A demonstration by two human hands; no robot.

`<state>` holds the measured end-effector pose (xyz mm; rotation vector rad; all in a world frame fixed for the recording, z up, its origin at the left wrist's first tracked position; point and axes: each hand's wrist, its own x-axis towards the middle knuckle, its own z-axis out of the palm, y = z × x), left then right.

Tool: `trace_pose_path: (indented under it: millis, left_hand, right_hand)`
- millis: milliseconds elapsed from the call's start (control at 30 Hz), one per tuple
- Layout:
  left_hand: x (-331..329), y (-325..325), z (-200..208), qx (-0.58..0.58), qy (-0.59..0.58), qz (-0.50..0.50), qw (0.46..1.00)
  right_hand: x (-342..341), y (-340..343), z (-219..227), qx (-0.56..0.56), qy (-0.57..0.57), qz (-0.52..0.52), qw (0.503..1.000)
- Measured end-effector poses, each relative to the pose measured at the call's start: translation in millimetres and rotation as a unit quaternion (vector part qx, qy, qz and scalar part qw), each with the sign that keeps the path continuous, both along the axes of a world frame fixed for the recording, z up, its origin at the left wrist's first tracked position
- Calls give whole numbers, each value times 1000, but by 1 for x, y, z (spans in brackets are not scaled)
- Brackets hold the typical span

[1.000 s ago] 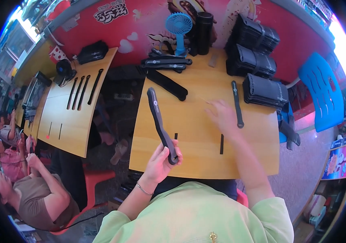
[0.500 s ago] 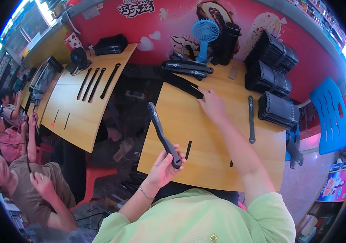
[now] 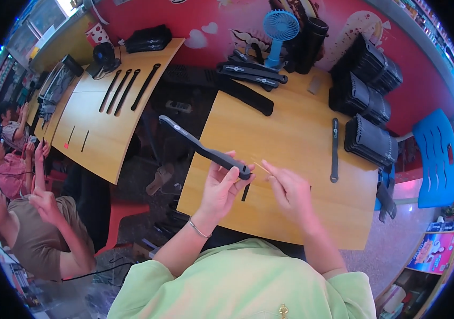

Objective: Assembling flexible black straps by inserting an internal strip into a fabric or plastic sleeve using a small stick tool.

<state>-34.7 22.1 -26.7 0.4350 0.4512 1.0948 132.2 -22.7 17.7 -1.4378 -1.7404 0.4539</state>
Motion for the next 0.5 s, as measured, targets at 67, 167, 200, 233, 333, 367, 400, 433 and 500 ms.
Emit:
trace_pose_path:
  millis: [67,167,200,233,333,367,400,433,500]
  left_hand:
    - [6,-2,2,15,8,9,1000]
    - [10,-6,7,37,35,22,998]
    - [11,-7,9,50,42,27,997]
    - [12,-8,10,63,49,32,996]
    - [15,-12,14,83,68,48,993]
    - [15,-13,14,85,69,47,993]
    - [16,-14,14,91,75,57,991]
    - [16,-15,14,96,81,66,990]
    - [17,-17,13,110,94,70,987]
  right_hand:
    - [-3,-13,5,-30,5,-17,999]
    - [-3,-22,1,-9,-35,-1,999]
    - [-4,-24,1,-8,-33,-3,999]
    - [-4,-26,1,-7,-43,-3,999]
    - [-4,-29,0,4,-52,-6,999]
    - [-5,-30,0,12,-51,-8,999]
    - [-5,-30,0,14,-50,-9,999]
    - [-5,-31,0,16,-55,-13,998]
    - [-6,-32,0,18,-59,-19,998]
